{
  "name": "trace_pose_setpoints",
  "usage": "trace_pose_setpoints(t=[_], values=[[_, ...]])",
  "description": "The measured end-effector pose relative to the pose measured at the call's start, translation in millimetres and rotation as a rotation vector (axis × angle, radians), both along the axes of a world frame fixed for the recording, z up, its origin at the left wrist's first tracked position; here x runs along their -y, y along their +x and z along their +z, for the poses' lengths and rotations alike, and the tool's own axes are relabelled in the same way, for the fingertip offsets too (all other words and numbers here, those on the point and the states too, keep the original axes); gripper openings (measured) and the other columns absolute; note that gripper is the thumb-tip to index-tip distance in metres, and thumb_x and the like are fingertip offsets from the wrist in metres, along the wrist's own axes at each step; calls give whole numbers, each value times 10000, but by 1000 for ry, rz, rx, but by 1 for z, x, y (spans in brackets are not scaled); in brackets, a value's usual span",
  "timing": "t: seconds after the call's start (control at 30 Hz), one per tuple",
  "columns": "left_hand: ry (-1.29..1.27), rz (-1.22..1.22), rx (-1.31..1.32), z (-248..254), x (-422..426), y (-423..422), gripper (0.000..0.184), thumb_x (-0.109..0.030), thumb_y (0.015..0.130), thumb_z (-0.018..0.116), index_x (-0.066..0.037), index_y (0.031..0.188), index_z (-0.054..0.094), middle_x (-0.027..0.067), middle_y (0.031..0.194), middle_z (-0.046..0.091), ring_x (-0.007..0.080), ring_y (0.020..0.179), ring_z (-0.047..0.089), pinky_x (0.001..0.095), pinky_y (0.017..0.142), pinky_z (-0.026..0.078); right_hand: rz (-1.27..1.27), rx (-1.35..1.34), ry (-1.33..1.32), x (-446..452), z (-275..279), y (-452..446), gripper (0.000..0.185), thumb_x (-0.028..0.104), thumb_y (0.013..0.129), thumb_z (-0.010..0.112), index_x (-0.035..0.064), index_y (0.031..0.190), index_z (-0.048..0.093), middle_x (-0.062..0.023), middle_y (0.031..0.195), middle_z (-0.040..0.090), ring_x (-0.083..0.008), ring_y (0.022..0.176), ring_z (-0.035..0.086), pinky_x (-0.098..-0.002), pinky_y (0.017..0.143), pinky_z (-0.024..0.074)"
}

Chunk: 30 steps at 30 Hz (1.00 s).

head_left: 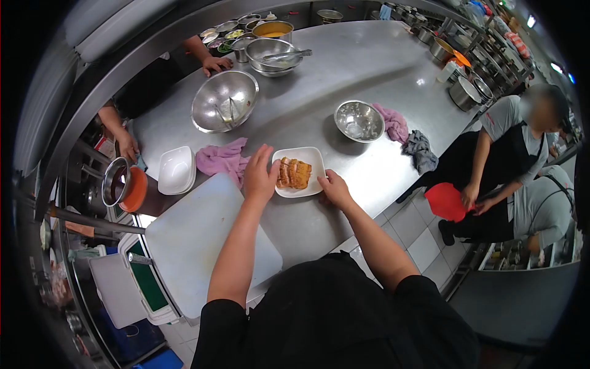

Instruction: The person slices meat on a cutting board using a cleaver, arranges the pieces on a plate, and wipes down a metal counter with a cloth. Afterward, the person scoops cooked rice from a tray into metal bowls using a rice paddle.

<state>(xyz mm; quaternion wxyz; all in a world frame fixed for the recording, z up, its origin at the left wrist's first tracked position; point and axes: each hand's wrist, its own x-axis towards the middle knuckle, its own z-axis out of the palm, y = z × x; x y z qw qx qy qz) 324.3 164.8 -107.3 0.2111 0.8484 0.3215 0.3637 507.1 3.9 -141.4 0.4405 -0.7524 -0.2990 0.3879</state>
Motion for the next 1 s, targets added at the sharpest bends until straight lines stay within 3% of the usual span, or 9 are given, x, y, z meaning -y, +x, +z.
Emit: trace_pose_setpoints(t=[0.17, 0.33, 0.67, 0.77, 0.87, 1.0], values=[[-50, -35, -205, 12, 28, -1, 441, -279, 881, 663, -136, 1295, 606, 104, 1346, 575, 296, 1240, 525, 464, 1008, 395, -8, -7, 24, 1, -4, 0, 392, 284, 964, 548, -15, 1218, 551, -146, 844, 680, -208, 524, 648, -328, 440, 522], [227, -144, -236, -2, 42, -1, 408, -310, 832, 717, -228, 1230, 670, 73, 1385, 542, 263, 1292, 471, 456, 1052, 336, -5, 17, 22, 1, -3, -1, 379, 297, 978, 549, 0, 1212, 563, -94, 737, 666, -171, 504, 641, -290, 428, 493], [105, -142, -108, 10, 55, -19, 409, -294, 827, 732, -188, 1219, 680, 92, 1372, 549, 293, 1260, 502, 468, 1035, 368, -46, 8, -8, 5, -6, -2, 385, 216, 935, 512, 8, 1258, 530, -100, 788, 679, -186, 536, 657, -301, 464, 526], [61, -111, -87, 15, 63, -40, 392, -260, 854, 720, -125, 1220, 676, 117, 1362, 563, 319, 1230, 532, 443, 1023, 398, -29, -43, -42, 21, 4, -6, 411, 172, 896, 498, -19, 1260, 496, -165, 865, 679, -223, 559, 672, -337, 493, 557], [-55, -91, -49, 16, 69, -60, 381, -225, 871, 716, -97, 1227, 666, 127, 1334, 588, 312, 1222, 555, 404, 1025, 431, 12, -242, -52, 43, 3, -5, 427, 131, 891, 526, -33, 1280, 464, -158, 857, 667, -221, 597, 683, -338, 511, 577], [-142, -127, -35, 27, 79, -74, 397, -265, 874, 714, -102, 1231, 659, 137, 1315, 591, 325, 1198, 560, 422, 1001, 443, -29, -353, -19, 70, 4, -5, 440, 125, 902, 552, -21, 1306, 457, -145, 878, 668, -205, 601, 675, -314, 516, 568]])
